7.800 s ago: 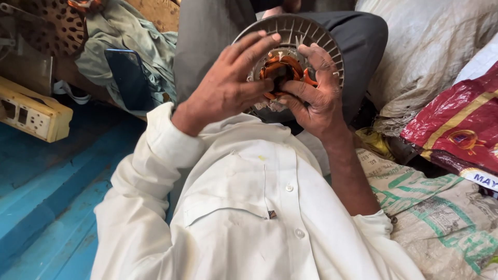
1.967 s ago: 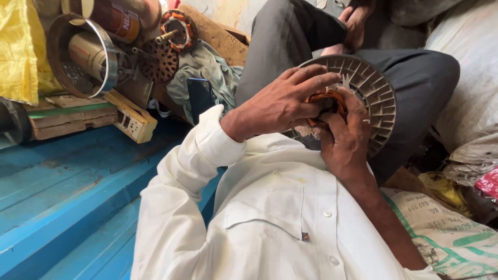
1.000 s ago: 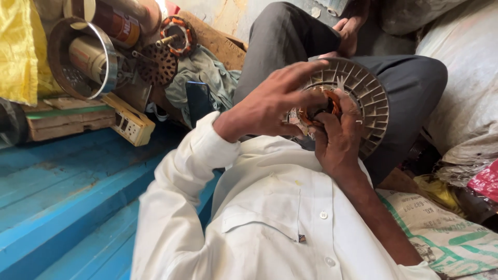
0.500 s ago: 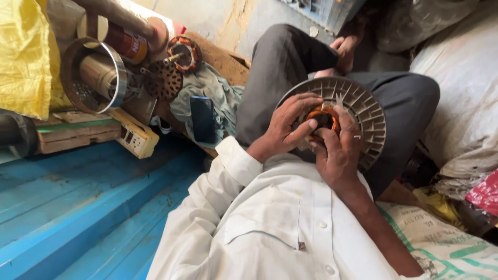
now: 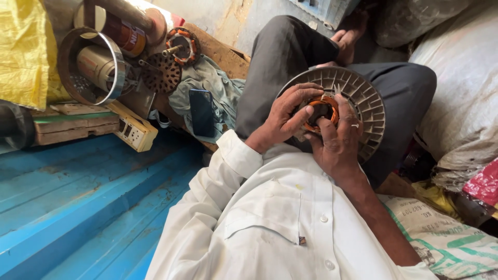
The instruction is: Repairing the copper windings of a ceiling fan motor stator.
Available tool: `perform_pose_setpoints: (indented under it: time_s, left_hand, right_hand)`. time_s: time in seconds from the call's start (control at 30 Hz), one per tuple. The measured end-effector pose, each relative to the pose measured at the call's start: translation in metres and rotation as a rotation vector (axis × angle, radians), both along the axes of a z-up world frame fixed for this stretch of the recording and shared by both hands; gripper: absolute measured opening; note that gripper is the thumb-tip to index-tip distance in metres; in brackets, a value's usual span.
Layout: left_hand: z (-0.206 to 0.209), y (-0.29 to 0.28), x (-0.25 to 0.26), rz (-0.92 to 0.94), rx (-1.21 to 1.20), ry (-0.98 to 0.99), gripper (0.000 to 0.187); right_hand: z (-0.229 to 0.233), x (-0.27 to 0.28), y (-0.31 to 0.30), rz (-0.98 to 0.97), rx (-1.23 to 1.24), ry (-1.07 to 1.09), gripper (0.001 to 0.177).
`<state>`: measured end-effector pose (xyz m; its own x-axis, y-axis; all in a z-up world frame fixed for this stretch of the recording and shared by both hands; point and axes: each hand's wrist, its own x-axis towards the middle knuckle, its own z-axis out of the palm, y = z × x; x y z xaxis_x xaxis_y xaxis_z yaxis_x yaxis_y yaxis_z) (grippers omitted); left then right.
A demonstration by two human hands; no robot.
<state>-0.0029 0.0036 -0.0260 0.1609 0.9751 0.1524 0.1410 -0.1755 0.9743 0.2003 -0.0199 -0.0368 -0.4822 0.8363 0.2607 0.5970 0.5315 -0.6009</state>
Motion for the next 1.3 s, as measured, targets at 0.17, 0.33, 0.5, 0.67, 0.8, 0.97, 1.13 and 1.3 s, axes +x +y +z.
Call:
perform_pose_setpoints:
  time_s: [0.17, 0.33, 0.5, 0.67, 0.8, 0.97, 1.13, 1.3]
  left_hand:
    - [0.001, -0.001, -0.001, -0.026, 0.022, 0.016, 0.037]
    - [0.002, -0.001, 0.0, -0.013, -0.013, 0.013, 0.037]
    - [0.004, 0.0, 0.0, 0.009, -0.042, 0.035, 0.038]
    - [0.004, 0.002, 0.0, -0.002, -0.046, 0.051, 0.038]
    - [0.002, 0.001, 0.0, 0.001, -0.048, 0.061, 0.039]
    - [-0.002, 0.001, 0.001, 0.002, -0.042, 0.049, 0.041]
    - [-0.001, 0.001, 0.001, -0.003, -0.035, 0.047, 0.042]
    - [0.001, 0.001, 0.002, 0.012, -0.034, 0.053, 0.041]
  right_hand:
    - [0.01, -0.001, 0.006, 0.008, -0.038, 0.035, 0.052]
    - [0.006, 0.004, 0.0, -0.002, -0.018, 0.087, 0.066]
    - [0.0, 0.004, 0.001, -0.006, -0.01, -0.04, 0.06]
    - [-0.01, 0.005, -0.002, -0.037, 0.016, -0.057, 0.052]
    - [-0.018, 0.006, -0.002, -0.029, 0.055, -0.032, 0.051]
    - [-0.015, 0.006, 0.0, -0.028, 0.058, -0.02, 0.051]
    - [-0.017, 0.006, -0.001, -0.034, 0.053, -0.012, 0.052]
    - [-0.016, 0.006, -0.001, -0.039, 0.049, -0.016, 0.051]
